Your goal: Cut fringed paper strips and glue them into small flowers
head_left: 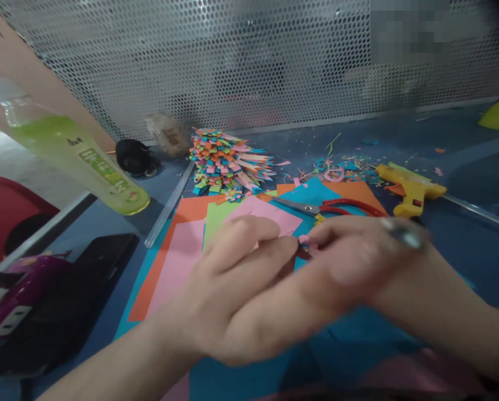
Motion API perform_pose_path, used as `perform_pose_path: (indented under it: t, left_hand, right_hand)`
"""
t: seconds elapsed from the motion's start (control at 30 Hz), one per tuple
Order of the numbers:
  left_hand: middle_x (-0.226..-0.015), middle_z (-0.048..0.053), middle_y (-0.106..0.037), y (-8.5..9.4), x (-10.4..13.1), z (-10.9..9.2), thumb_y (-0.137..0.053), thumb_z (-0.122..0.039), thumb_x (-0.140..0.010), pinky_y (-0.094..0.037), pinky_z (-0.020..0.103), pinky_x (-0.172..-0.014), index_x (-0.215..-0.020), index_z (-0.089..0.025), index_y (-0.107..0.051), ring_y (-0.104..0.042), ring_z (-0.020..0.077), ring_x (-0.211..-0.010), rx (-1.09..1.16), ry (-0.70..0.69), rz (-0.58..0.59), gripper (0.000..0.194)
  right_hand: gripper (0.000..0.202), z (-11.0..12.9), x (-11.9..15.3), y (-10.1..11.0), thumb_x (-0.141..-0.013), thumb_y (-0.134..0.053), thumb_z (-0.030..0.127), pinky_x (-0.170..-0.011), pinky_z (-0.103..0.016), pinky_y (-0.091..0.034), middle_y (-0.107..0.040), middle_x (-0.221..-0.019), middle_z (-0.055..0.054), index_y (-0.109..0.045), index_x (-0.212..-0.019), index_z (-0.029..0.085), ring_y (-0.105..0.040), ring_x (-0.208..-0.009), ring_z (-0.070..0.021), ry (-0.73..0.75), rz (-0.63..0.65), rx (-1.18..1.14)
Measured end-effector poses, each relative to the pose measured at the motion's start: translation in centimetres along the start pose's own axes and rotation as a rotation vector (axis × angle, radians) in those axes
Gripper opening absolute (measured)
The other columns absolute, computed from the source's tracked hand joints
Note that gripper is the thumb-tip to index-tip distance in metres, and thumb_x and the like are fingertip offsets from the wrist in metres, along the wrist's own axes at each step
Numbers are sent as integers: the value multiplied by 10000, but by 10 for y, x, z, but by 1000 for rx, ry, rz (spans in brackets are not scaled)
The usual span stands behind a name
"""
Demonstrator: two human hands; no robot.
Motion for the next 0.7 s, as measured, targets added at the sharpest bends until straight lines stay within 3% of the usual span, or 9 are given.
perform_pose_path:
  t: [0.1,0.2,0.33,0.43,0.53,0.63,0.7]
  left_hand:
    - [-1027,-33,-611,3,-3,3,-617,-153,-772,-541,268,-644,-1230,-359,-463,-600,113,-699,29,140,-139,525]
    - [-1209,26,-568,0,-5,7,-647,-143,-756,-557,329,-683,-1389,-396,-201,-618,117,-662,140,238,-155,815]
    - [-1098,21,-637,0,-5,12,-643,-123,-772,-561,344,-775,-1427,-391,-60,-643,117,-687,234,287,-158,917]
    - [-1306,68,-513,3,-7,12,-654,-149,-768,-567,324,-760,-1424,-397,-126,-641,97,-670,178,258,-157,877]
    - [-1417,105,-394,4,-11,10,-649,-136,-765,-563,241,-614,-1418,-328,-222,-618,72,-641,124,190,-126,803]
    - [-1402,49,-431,3,-11,6,-602,-88,-786,-515,190,-516,-1260,-293,-481,-594,61,-652,40,115,-74,530]
    - [-1443,-14,-373,2,-9,5,-576,-87,-803,-516,189,-565,-1091,-269,-597,-585,56,-697,-18,83,-51,341]
  right_hand:
    - [132,1,-1,1,-749,-520,115,-409,-129,-405,-536,-494,57,-566,-642,176,-495,-423,-49,-17,-1,21]
    - [120,5,-2,4,-757,-529,138,-404,-142,-404,-514,-479,59,-584,-655,171,-480,-406,-51,12,-36,51]
    - [94,8,-3,6,-756,-555,143,-406,-106,-411,-522,-466,64,-610,-684,165,-483,-401,-37,36,-37,32]
    - [82,7,-3,6,-746,-580,146,-406,-81,-422,-528,-455,65,-611,-672,164,-493,-392,-29,-4,-31,-42]
    - [92,7,-3,5,-755,-567,155,-398,-89,-432,-533,-468,59,-601,-670,166,-500,-385,-34,-27,-24,-27]
    - [129,9,-3,6,-778,-553,209,-404,-112,-434,-532,-483,48,-602,-667,166,-506,-402,-46,10,-38,86]
    - [155,11,-3,8,-775,-544,220,-399,-129,-421,-544,-484,39,-602,-642,169,-513,-418,-58,54,-72,211]
Point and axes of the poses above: each hand's wrist, its own x-axis away from the middle knuckle, its own y-axis out of the back of the hand, z = x × y, the point moved 5 cm from there along -x, towards the middle knuckle
